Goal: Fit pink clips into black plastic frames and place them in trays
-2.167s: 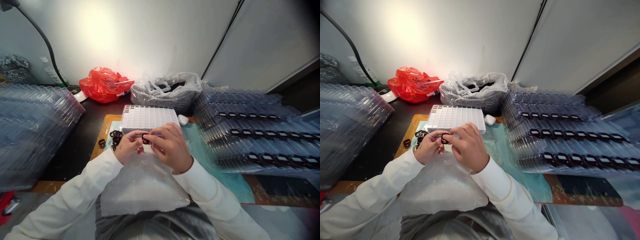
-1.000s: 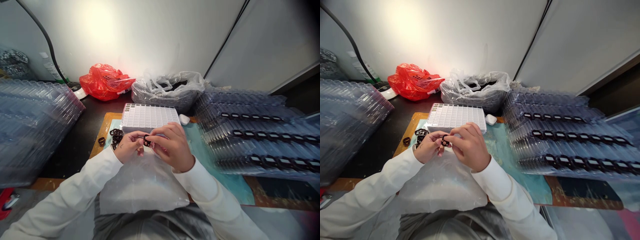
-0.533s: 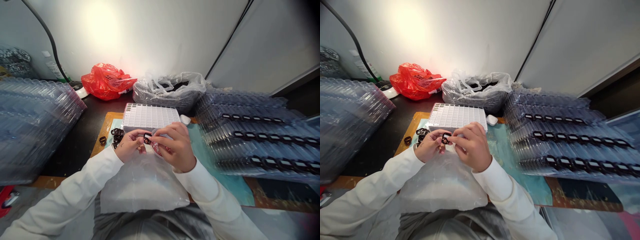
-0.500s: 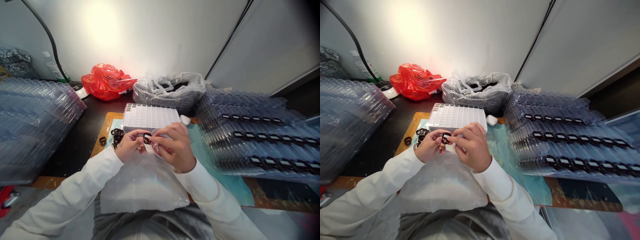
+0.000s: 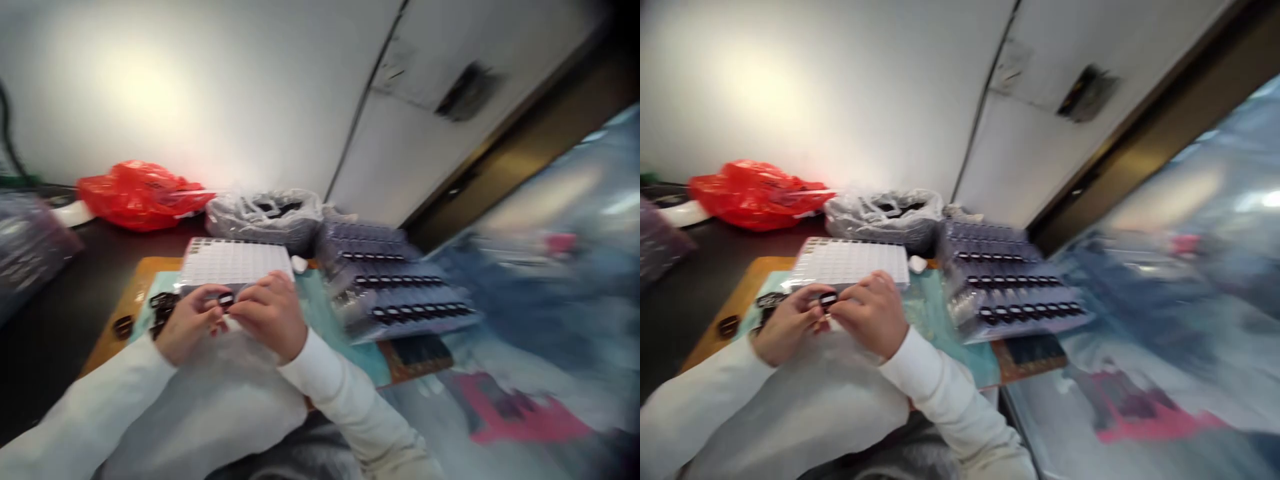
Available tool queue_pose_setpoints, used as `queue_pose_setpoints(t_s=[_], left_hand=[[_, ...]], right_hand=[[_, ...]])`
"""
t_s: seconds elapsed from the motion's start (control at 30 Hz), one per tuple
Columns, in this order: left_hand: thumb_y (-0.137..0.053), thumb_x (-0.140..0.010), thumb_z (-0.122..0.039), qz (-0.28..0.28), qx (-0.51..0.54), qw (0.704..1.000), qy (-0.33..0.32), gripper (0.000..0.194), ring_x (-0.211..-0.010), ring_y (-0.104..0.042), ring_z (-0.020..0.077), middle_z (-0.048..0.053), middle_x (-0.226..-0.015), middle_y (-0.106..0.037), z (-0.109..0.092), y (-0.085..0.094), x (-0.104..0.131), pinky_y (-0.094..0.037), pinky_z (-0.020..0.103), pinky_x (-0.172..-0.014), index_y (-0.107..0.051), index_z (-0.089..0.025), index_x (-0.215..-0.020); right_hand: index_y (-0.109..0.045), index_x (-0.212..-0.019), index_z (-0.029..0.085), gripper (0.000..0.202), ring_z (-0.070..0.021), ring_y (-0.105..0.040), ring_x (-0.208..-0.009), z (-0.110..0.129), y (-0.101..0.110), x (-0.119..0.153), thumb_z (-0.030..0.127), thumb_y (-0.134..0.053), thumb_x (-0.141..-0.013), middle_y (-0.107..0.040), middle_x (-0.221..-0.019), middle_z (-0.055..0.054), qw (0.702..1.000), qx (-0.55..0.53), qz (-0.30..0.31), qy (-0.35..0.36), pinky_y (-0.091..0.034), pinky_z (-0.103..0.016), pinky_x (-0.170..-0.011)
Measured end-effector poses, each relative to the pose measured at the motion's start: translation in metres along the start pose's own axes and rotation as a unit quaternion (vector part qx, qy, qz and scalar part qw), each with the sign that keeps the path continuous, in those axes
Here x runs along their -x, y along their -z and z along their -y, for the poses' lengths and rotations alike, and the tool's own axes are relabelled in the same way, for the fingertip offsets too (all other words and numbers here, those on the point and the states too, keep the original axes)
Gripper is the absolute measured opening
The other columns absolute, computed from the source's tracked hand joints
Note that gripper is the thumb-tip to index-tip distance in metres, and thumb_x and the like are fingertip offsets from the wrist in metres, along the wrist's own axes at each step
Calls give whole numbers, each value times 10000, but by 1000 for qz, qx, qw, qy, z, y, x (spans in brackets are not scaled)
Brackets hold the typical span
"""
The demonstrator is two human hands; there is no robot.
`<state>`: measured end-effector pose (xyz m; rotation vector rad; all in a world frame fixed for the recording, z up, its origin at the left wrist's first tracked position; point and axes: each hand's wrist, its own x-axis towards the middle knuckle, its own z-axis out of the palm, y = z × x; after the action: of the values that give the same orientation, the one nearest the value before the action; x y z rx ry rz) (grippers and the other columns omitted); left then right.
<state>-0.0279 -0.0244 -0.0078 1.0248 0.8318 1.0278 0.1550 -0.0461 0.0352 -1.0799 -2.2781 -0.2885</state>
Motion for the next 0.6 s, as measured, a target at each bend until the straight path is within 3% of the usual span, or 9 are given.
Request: queue_pose_setpoints(t_s=[0.07,0.17,0.3,0.4,0.6], left_hand=[[-832,-598,-417,-4,-31,999,-5,382,-438,-546,129,-35,-490,-595,-2,-1,1,-393,207,-437,-691,-265,-918],[-793,-634,-465,39,-69,997,-17,323,-507,-564,146,-55,-539,-642,-5,-1,2,-391,227,-483,-707,-380,-934],[-756,-605,-593,54,-81,995,-13,463,-646,-600,194,-49,-787,-724,-8,0,3,-417,277,-535,-699,-413,-1028],[-688,-631,-671,39,-80,996,-8,422,-596,-545,155,-72,-829,-720,-9,2,2,-397,278,-520,-715,-414,-964],[-642,-641,-715,40,-50,998,17,427,-548,-481,143,-55,-683,-675,-11,3,2,-377,284,-505,-736,-388,-899]], right_hand=[[-700,-851,352,247,-110,-558,-928,5,10,-1,359,-476,-956,-702,-953,99,998,46,39,10,-361,-340,-994],[-682,-858,347,354,-82,-550,-971,13,31,0,303,-360,-997,-684,-975,166,993,96,64,21,-306,-305,-1081],[-682,-872,343,254,-65,-559,-936,4,70,10,289,-455,-974,-694,-953,174,993,111,16,19,-294,-282,-1075],[-686,-826,326,137,-84,-571,-875,-38,108,29,277,-589,-908,-714,-861,113,987,153,-42,-2,-308,-296,-1030],[-671,-845,246,109,-147,-576,-856,-174,193,97,252,-577,-900,-714,-829,22,958,256,31,-127,-299,-362,-985]])
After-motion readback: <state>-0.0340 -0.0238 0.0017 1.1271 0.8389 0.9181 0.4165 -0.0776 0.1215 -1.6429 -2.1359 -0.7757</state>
